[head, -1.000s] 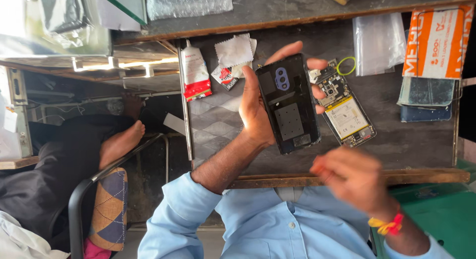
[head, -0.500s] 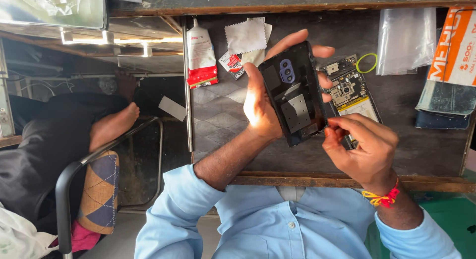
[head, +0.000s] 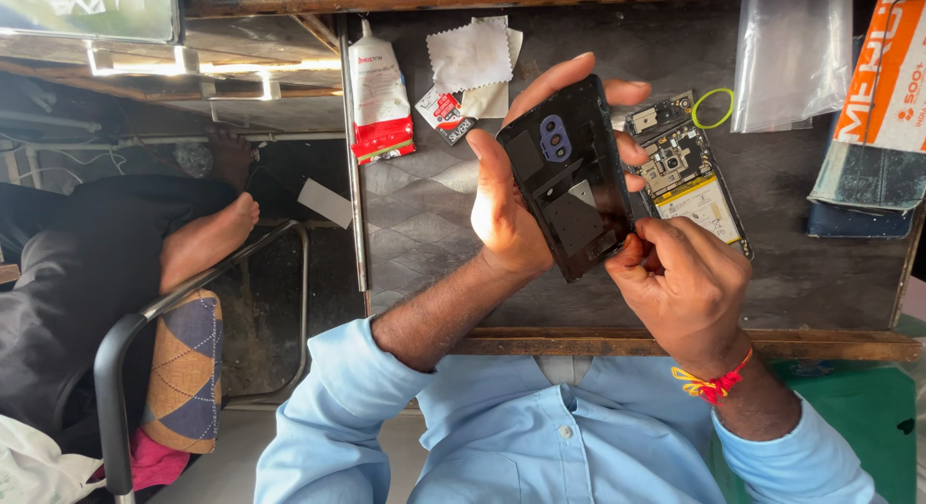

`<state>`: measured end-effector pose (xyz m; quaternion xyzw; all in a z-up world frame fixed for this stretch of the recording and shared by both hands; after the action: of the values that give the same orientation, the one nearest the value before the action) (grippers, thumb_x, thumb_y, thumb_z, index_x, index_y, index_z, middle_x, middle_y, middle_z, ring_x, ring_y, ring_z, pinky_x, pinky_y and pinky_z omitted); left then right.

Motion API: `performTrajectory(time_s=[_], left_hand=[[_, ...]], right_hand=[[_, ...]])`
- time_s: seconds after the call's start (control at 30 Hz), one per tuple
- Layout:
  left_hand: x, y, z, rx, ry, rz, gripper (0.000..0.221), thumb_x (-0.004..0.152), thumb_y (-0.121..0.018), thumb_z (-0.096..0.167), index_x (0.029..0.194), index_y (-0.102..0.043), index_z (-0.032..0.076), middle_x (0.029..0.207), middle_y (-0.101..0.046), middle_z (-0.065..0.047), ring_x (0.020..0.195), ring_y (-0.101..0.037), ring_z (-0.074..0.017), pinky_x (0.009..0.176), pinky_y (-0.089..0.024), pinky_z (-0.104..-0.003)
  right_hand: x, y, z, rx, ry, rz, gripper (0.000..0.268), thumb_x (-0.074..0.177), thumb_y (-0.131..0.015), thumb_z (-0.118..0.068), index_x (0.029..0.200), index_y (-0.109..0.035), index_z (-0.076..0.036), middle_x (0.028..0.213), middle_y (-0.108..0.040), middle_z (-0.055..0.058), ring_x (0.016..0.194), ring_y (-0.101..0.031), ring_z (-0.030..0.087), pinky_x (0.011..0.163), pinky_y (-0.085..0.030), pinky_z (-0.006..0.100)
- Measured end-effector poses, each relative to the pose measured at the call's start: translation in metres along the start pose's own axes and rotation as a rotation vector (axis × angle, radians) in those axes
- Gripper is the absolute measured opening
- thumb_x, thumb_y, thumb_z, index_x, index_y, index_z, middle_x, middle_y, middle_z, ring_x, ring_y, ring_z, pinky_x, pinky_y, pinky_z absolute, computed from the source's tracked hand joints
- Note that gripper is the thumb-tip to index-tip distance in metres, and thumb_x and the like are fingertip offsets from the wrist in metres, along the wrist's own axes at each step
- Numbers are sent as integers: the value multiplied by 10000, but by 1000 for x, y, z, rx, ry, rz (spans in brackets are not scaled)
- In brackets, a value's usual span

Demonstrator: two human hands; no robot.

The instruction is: The person applies adhesive to a phone back cover by hand and then uses a small tool to manipulate internal ribbons before pressing the cover into place on the device.

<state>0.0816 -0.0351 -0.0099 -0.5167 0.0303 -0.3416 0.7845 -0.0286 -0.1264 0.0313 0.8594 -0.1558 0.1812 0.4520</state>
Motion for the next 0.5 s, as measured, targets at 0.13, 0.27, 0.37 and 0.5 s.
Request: performTrajectory(time_s=[0.13,0.27,0.37,0.5], left_hand=[[1,-1,1,-34,-6,-9,879,1056,-404,736,1562,-299,25,1445,-469,-269,1152,-670,-271,995,-590,-428],[2,-1,5,-59,-14,7,864,1089,-369,736,1562,-294,17,1436,-469,-281,1129,-682,-287,972,-597,-441],[3,-1,6,-126,5,15,845,1098,-349,724,1566,-275,25,1434,-465,-279,1123,-686,-297,951,-602,-454],[4,-5,4,-173,29,20,860,1088,-344,727,1591,-244,36,1453,-456,-284,1129,-673,-302,944,-597,-465]], right_hand=[[0,1,-1,3,-3,3,128,891,-746,43,973,-649,58,770,-596,124,635,-604,245,564,-457,374],[-5,4,6,82,-76,-25,119,916,-716,52,1029,-679,63,881,-657,139,691,-658,213,617,-506,314],[-10,7,17,282,-156,-57,141,951,-735,28,1070,-683,81,923,-697,118,722,-669,141,648,-520,259],[-17,6,30,344,-279,-70,156,937,-738,14,1070,-699,87,926,-724,118,771,-680,118,615,-492,229]])
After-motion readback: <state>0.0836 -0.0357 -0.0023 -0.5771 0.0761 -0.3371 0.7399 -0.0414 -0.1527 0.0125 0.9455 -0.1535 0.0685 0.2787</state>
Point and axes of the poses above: each hand's wrist, its own x-axis towards the middle knuckle, its own y-axis out of the back of the hand, z = x × y, the point moved 10 cm from there along x, towards the middle knuckle
